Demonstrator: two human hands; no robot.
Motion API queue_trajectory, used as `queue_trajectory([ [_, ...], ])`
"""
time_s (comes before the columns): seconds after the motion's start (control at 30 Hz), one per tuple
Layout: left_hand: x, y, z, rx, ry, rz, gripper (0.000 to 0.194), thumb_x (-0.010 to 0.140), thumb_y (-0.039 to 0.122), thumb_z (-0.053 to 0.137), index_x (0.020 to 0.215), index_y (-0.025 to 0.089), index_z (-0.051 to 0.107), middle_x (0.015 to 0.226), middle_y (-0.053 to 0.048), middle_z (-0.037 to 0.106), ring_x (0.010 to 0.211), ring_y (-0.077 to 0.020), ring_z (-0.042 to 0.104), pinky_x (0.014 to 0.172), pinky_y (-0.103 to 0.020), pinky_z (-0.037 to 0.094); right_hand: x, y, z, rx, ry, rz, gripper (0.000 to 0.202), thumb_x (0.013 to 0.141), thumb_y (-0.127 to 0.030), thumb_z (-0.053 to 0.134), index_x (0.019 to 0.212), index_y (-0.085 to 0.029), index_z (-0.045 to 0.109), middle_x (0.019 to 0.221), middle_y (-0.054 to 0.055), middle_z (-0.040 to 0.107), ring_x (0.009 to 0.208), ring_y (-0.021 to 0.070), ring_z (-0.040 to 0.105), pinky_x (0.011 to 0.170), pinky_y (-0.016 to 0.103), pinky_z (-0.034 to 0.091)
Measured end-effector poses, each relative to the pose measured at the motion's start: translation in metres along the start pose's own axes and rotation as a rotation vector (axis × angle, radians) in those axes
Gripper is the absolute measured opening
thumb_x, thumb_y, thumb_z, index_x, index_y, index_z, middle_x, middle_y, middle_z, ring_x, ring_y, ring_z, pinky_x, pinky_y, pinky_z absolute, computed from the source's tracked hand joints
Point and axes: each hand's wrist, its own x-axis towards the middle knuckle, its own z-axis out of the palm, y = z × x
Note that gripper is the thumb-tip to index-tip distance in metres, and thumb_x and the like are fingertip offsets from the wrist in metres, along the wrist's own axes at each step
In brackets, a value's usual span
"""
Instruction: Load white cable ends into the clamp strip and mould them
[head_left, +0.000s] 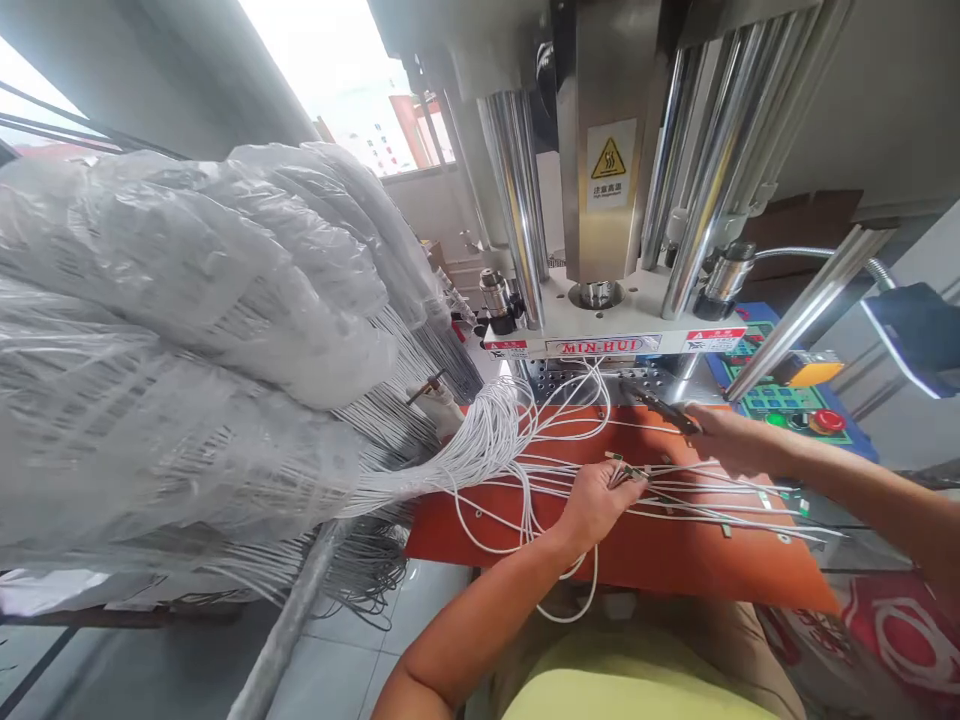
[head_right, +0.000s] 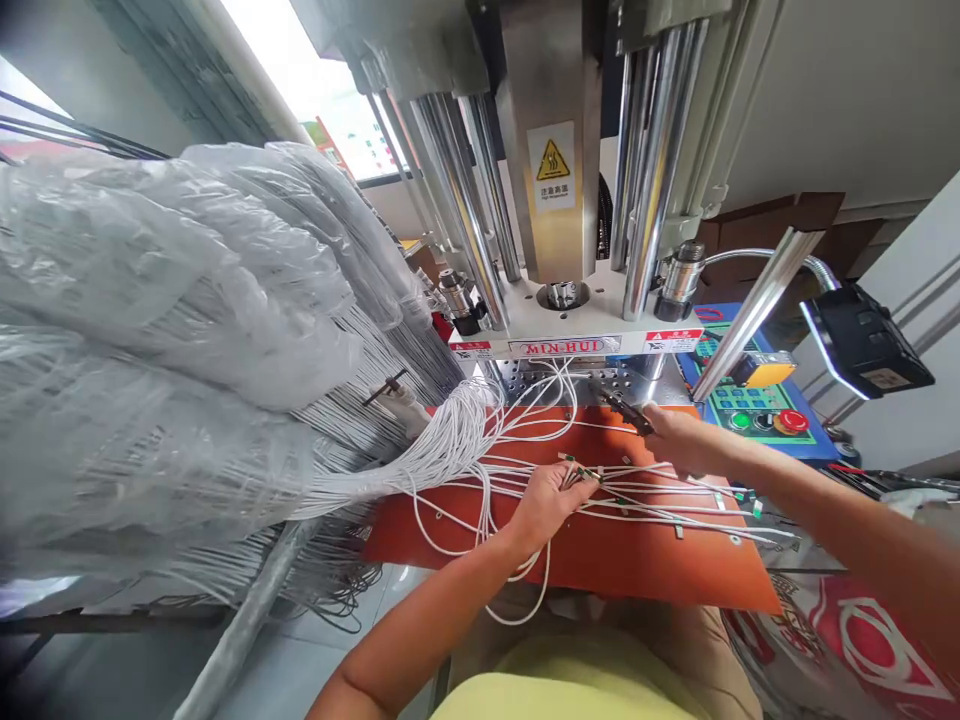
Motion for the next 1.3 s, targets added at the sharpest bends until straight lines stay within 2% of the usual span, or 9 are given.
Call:
queue_trajectory([
  [0.1, -0.001, 0.002, 0.007, 0.247, -0.069, 0.197, 0.032, 0.091, 0.034, 0.054, 0.066, 0.016, 0.059, 0.066, 0.001, 0.056, 0.066, -0.0118, 0.049, 0.068, -0.025, 0.039, -0.035, -0.009, 0.022, 0.238, -0.138, 0.124, 0.034, 0.090, -0.025, 0.037, 0.123, -0.024, 0.042, 0.055, -0.005, 0.054, 0.034, 0.0128, 0.051, 0.032, 0.020, 0.032],
  [0.17, 0.001, 0.001, 0.012, 0.355, -0.115, 0.266, 0.024, 0.092, 0.027, 0.051, 0.076, 0.016, 0.066, 0.079, -0.003, 0.066, 0.078, -0.0157, 0.059, 0.076, -0.026, 0.044, -0.051, -0.010, 0.038, 0.382, -0.159, 0.137, 0.044, 0.090, -0.029, 0.039, 0.134, -0.026, 0.035, 0.049, -0.009, 0.047, 0.035, 0.0137, 0.050, 0.033, 0.020, 0.032],
  [0.27, 0.008, -0.003, 0.019, 0.480, -0.184, 0.345, 0.020, 0.091, 0.022, 0.051, 0.089, 0.017, 0.070, 0.098, -0.007, 0.072, 0.093, -0.0194, 0.065, 0.087, -0.029, 0.047, -0.062, -0.008, 0.055, 0.439, -0.085, 0.028, 0.045, 0.089, -0.033, 0.042, 0.133, -0.022, 0.038, 0.045, -0.011, 0.043, 0.036, 0.0129, 0.046, 0.035, 0.021, 0.031],
  [0.37, 0.014, -0.009, 0.024, 0.599, -0.226, 0.392, 0.019, 0.091, 0.021, 0.051, 0.093, 0.017, 0.070, 0.101, -0.007, 0.073, 0.095, -0.0196, 0.067, 0.088, -0.029, 0.049, -0.063, -0.005, 0.062, 0.486, -0.020, -0.058, 0.043, 0.088, -0.029, 0.041, 0.130, -0.020, 0.042, 0.047, -0.010, 0.042, 0.038, 0.0124, 0.044, 0.038, 0.023, 0.033],
  [0.5, 0.016, -0.015, 0.028, 0.732, -0.188, 0.396, 0.018, 0.090, 0.018, 0.051, 0.093, 0.018, 0.069, 0.100, -0.007, 0.073, 0.092, -0.0196, 0.068, 0.085, -0.029, 0.050, -0.061, -0.004, 0.065, 0.464, 0.017, -0.045, 0.040, 0.089, -0.029, 0.039, 0.127, -0.023, 0.046, 0.049, -0.009, 0.044, 0.039, 0.0137, 0.043, 0.042, 0.026, 0.036],
  [0.77, 0.015, -0.018, 0.029, 0.789, -0.155, 0.432, 0.020, 0.092, 0.017, 0.048, 0.095, 0.019, 0.068, 0.098, -0.006, 0.073, 0.090, -0.0178, 0.068, 0.084, -0.028, 0.051, -0.057, 0.008, 0.074, 0.379, 0.089, -0.087, 0.047, 0.092, -0.031, 0.040, 0.138, -0.031, 0.043, 0.059, -0.005, 0.055, 0.049, 0.0190, 0.052, 0.059, 0.037, 0.049],
  [1.03, 0.016, -0.018, 0.032, 0.728, -0.135, 0.419, 0.020, 0.091, 0.015, 0.049, 0.095, 0.017, 0.068, 0.099, -0.008, 0.074, 0.089, -0.0193, 0.068, 0.083, -0.029, 0.051, -0.056, 0.006, 0.077, 0.248, 0.213, -0.189, 0.050, 0.089, -0.021, 0.040, 0.139, -0.026, 0.041, 0.104, 0.006, 0.068, 0.090, 0.0233, 0.063, 0.083, 0.038, 0.049],
  [1.17, 0.016, -0.017, 0.036, 0.727, -0.099, 0.384, 0.018, 0.091, 0.016, 0.050, 0.092, 0.018, 0.068, 0.098, -0.008, 0.074, 0.090, -0.0198, 0.069, 0.084, -0.029, 0.051, -0.059, 0.007, 0.077, 0.187, 0.172, -0.185, 0.058, 0.088, -0.017, 0.036, 0.146, -0.022, 0.031, 0.113, 0.010, 0.066, 0.095, 0.0239, 0.063, 0.084, 0.038, 0.048],
  [1.3, 0.018, -0.016, 0.036, 0.689, -0.094, 0.330, 0.016, 0.090, 0.016, 0.052, 0.089, 0.018, 0.067, 0.097, -0.007, 0.073, 0.091, -0.0199, 0.068, 0.085, -0.029, 0.050, -0.060, 0.007, 0.068, 0.221, 0.121, -0.207, 0.060, 0.086, -0.022, 0.045, 0.145, -0.021, 0.033, 0.120, 0.010, 0.064, 0.102, 0.0258, 0.062, 0.087, 0.038, 0.048],
])
